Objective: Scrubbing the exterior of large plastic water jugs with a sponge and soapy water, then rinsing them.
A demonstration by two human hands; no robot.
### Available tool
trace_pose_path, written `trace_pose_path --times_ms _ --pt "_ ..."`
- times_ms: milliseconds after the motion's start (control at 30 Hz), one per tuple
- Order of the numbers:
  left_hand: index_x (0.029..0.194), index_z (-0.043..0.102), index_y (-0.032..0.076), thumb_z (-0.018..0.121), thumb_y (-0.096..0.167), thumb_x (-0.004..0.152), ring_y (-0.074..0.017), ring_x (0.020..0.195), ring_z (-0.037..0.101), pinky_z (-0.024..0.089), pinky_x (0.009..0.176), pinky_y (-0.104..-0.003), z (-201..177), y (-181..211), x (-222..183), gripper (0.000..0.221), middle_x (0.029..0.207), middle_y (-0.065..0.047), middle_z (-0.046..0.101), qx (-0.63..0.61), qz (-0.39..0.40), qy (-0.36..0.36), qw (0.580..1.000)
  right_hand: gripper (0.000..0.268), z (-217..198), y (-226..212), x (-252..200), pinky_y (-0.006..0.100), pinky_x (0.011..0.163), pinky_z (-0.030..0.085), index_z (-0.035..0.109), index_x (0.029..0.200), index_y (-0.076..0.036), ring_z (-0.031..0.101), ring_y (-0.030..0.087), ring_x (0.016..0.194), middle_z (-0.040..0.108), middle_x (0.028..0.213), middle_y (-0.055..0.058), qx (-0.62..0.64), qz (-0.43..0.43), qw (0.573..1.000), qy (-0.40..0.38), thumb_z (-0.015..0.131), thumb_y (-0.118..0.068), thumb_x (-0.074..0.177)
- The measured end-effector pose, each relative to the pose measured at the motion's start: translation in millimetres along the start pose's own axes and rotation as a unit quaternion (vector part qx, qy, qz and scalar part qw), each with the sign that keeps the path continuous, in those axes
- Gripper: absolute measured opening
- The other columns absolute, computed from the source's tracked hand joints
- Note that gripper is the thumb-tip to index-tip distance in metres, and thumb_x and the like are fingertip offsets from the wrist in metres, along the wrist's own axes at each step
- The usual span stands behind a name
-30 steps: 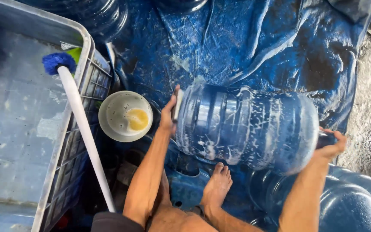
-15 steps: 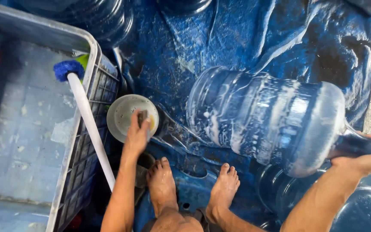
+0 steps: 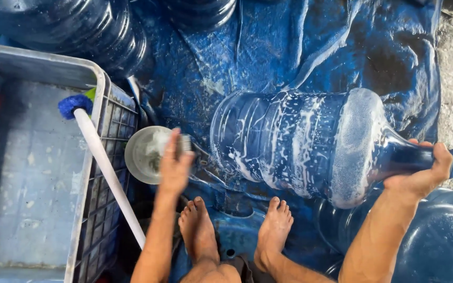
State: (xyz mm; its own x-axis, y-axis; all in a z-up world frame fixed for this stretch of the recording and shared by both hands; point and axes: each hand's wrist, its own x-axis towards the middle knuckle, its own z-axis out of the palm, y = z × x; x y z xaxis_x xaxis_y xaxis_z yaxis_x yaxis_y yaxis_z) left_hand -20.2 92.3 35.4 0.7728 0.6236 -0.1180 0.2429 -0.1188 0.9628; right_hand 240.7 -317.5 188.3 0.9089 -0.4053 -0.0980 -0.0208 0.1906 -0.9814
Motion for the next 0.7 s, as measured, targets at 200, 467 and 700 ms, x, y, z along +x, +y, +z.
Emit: trace_pose_path --times_ms 200,467,700 --pt "0.155 0.034 0.026 0.054 0.021 0.094 -0.0288 0.09 0.069 0.066 0.061 -0.038 109.5 71.4 59.4 0.064 0.148 -0.022 0.045 0.079 0.111 -0.132 0.982 0.023 17.2 -5.2 -12.1 0.03 0.096 0.057 0.063 0.09 -0.017 0.07 0.018 0.09 0.07 0.09 0.003 -0.011 -0.025 0.997 -0.078 0.063 -0.037 0.078" --pt "0.15 0.044 0.02 0.056 0.026 0.092 -0.0359 0.102 0.066 0.054 0.075 -0.043 107.4 78.8 36.3 0.059 0.138 -0.017 0.051 0.059 0.122 -0.099 0.986 0.034 15.2 1.2 0.1 0.03 0.093 0.062 0.065 0.088 -0.018 0.074 0.018 0.089 0.073 0.09 0.004 -0.072 -0.09 0.992 -0.044 0.066 -0.051 0.079" --pt "0.16 0.02 0.023 0.046 0.038 0.094 -0.0443 0.112 0.066 0.063 0.072 -0.049 103.5 61.5 23.5 0.072 0.168 -0.02 0.021 0.117 0.071 -0.1 0.986 0.013 -6.4 7.9 8.9 0.033 0.106 0.059 0.058 0.095 -0.022 0.071 0.019 0.097 0.065 0.093 -0.004 0.033 -0.039 0.99 -0.135 0.061 -0.03 0.086"
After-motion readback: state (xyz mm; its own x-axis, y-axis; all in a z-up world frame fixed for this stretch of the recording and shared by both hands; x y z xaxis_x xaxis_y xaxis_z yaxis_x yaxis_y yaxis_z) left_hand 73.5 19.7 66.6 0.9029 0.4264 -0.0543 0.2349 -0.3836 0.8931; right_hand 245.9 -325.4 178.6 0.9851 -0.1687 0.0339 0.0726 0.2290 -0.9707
